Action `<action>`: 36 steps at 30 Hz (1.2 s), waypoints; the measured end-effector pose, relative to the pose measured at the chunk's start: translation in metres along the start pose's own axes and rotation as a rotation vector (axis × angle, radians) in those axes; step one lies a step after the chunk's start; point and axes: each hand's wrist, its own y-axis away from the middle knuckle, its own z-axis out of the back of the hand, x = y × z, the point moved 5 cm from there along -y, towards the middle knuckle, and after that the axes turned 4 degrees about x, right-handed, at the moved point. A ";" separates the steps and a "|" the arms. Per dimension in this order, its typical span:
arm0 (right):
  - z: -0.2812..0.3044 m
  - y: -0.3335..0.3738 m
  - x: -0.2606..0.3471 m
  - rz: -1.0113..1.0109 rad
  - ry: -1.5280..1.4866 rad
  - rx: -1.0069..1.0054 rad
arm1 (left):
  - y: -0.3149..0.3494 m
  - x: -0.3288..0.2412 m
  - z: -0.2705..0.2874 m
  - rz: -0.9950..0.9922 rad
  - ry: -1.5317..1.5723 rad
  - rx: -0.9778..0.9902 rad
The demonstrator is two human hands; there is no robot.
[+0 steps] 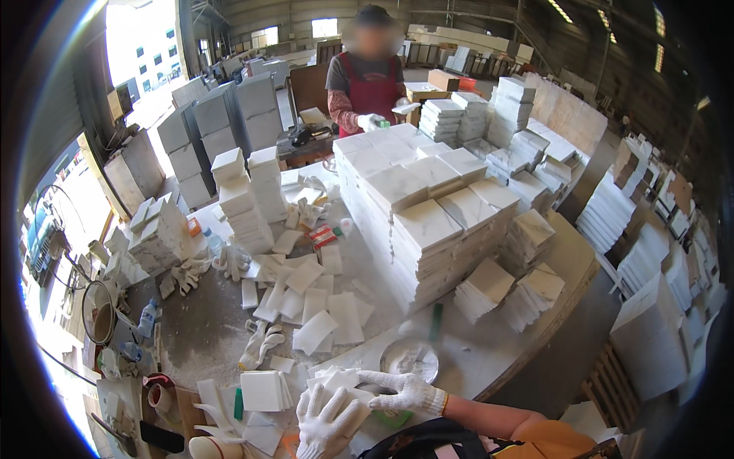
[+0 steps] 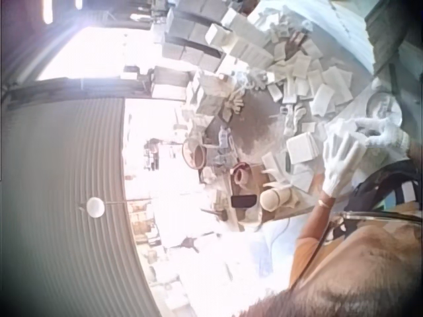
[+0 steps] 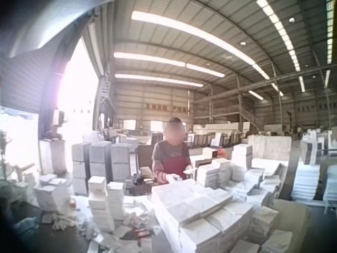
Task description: The person applies a white paste to the edges of small square tiles using a small metal spatula, then wipes the edges with a green sponge. The person repeats this process on multiple tiles, stacking the finished pieces on the table.
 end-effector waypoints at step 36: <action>-0.003 0.043 0.061 0.065 -0.300 0.072 | 0.031 -0.011 0.014 0.775 1.504 -0.437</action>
